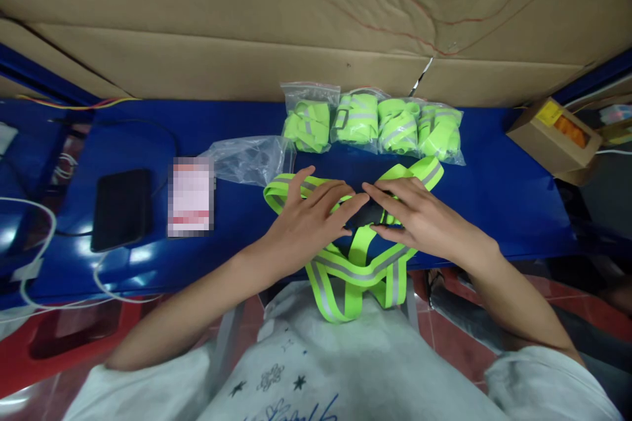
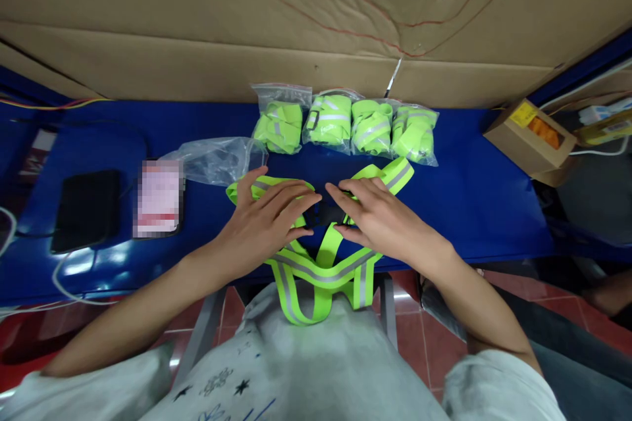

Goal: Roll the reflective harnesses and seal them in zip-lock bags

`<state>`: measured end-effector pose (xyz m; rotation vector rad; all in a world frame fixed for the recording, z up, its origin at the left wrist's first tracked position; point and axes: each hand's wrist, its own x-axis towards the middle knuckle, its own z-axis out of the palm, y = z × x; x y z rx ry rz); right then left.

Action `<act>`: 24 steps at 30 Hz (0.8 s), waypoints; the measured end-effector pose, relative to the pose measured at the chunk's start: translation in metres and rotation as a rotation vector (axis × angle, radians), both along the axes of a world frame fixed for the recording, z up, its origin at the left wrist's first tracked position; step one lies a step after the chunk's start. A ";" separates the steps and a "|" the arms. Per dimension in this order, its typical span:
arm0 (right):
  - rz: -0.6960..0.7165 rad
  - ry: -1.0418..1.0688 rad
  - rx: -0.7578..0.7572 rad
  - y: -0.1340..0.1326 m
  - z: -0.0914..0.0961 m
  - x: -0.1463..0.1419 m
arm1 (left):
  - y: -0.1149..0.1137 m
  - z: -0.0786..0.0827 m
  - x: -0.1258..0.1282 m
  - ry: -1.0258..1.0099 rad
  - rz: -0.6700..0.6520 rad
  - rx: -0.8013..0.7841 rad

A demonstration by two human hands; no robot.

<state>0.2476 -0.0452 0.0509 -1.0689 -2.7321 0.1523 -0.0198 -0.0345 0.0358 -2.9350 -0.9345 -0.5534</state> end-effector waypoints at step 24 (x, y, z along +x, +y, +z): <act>-0.076 0.608 -0.629 0.026 0.016 0.013 | 0.026 0.022 -0.017 -1.015 -0.159 -1.300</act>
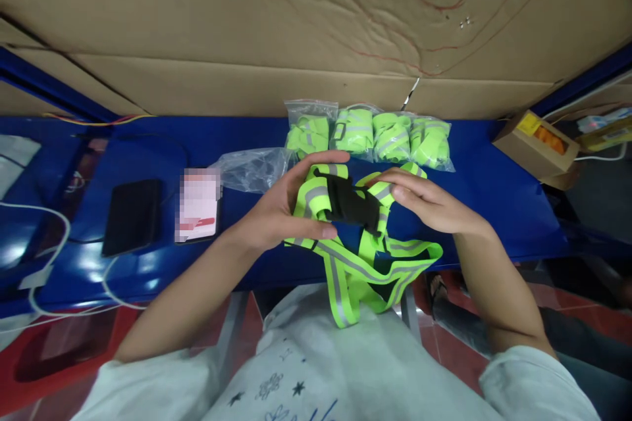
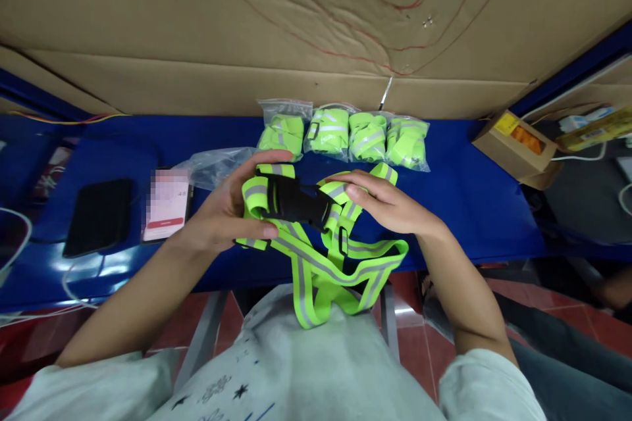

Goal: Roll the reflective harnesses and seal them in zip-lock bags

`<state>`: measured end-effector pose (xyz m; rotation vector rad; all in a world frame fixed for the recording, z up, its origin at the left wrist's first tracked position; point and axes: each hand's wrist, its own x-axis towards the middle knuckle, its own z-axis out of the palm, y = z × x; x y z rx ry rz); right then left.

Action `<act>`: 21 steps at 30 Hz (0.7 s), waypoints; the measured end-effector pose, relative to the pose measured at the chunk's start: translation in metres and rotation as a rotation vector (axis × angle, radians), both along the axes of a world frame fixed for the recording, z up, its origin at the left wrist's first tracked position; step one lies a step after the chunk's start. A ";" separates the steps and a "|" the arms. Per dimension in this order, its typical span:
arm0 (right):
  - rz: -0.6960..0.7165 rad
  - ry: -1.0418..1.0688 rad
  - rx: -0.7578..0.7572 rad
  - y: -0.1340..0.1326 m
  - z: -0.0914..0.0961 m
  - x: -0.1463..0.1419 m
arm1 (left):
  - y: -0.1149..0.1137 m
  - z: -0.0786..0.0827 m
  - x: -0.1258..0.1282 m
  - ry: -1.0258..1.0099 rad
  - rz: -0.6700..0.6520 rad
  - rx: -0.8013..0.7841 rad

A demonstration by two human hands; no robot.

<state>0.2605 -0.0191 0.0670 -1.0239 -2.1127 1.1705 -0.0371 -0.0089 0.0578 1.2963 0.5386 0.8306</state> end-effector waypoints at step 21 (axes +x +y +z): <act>0.007 0.599 -0.664 0.006 0.006 -0.046 | 0.009 0.004 0.005 -0.266 0.069 -0.406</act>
